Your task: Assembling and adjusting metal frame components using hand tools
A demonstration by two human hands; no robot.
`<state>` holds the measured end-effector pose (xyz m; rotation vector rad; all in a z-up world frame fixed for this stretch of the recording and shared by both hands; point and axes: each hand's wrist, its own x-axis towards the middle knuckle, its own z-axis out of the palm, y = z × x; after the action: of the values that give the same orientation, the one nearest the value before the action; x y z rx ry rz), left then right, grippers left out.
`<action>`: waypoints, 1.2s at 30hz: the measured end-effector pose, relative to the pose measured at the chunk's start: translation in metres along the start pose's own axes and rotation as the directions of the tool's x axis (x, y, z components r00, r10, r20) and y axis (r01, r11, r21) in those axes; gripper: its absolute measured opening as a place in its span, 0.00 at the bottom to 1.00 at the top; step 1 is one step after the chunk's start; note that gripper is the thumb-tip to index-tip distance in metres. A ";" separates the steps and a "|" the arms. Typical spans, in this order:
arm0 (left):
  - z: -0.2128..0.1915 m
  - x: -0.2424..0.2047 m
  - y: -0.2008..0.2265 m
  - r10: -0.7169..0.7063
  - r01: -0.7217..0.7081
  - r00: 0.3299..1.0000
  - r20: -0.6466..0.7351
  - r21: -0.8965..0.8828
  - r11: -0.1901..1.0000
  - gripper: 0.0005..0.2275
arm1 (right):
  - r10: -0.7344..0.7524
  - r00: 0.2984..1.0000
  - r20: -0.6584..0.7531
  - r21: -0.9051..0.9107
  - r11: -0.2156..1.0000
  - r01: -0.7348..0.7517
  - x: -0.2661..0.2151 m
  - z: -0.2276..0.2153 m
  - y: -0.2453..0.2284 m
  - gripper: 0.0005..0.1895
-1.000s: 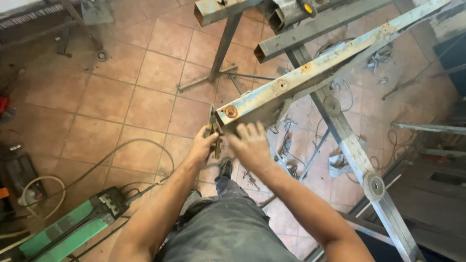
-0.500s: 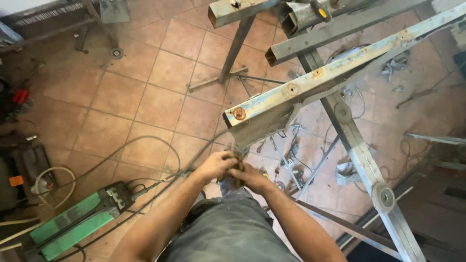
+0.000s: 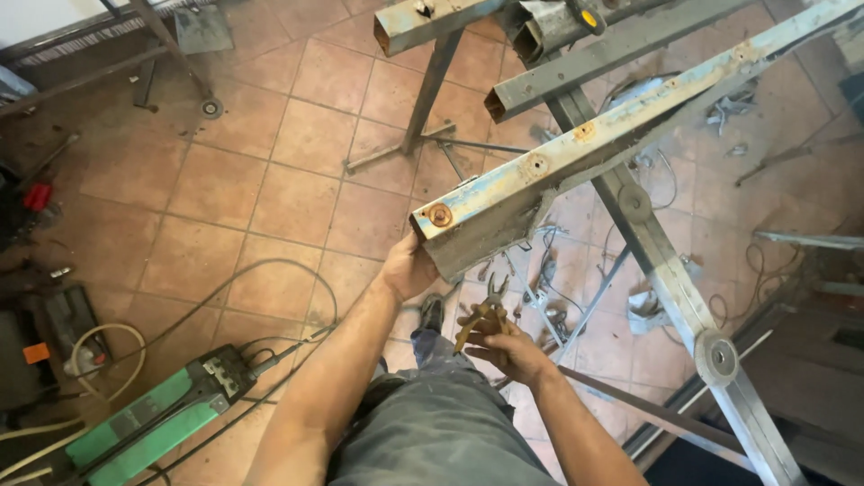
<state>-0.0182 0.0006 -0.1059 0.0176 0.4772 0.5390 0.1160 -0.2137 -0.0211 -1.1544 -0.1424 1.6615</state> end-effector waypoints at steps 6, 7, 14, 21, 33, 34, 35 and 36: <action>0.049 -0.031 -0.003 0.003 0.009 0.998 -0.067 0.169 0.986 0.37 | 0.004 1.000 -0.007 -0.047 0.999 -0.005 0.000 -0.002 -0.001 0.38; 0.024 -0.017 -0.005 0.005 0.007 0.998 -0.070 0.165 0.986 0.37 | 0.009 1.000 -0.007 -0.050 0.999 -0.009 -0.002 -0.005 -0.001 0.38; 0.001 -0.035 0.046 -0.018 0.018 1.000 -0.003 0.348 0.937 0.20 | 0.019 1.000 -0.017 -0.081 0.997 -0.021 -0.006 -0.004 -0.010 0.37; 0.009 -0.036 0.052 -0.069 0.039 0.996 0.053 0.443 0.896 0.26 | 0.104 0.989 -0.104 -0.103 0.988 -0.115 0.001 -0.044 0.013 0.39; -0.005 -0.015 0.043 0.105 -0.036 0.976 -0.190 0.335 0.941 0.06 | 0.320 0.914 0.250 -0.362 0.906 -0.218 -0.042 0.018 -0.038 0.41; 0.000 -0.016 0.044 0.111 -0.041 0.975 -0.192 0.334 0.942 0.06 | 0.324 0.912 0.254 -0.366 0.904 -0.219 -0.040 0.030 -0.046 0.41; 0.003 -0.019 0.042 0.175 -0.128 0.980 -0.090 0.384 0.914 0.09 | 0.246 0.883 0.400 -0.250 0.956 -0.153 -0.040 0.040 -0.051 0.44; 0.007 -0.021 0.039 0.233 -0.217 0.972 0.016 0.425 0.879 0.17 | 0.149 0.835 0.529 -0.120 0.988 -0.100 -0.040 0.051 -0.056 0.49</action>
<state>-0.0505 0.0245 -0.0852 0.4895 0.6257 0.6561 0.1154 -0.1996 0.0634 -0.7391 -0.5102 2.0838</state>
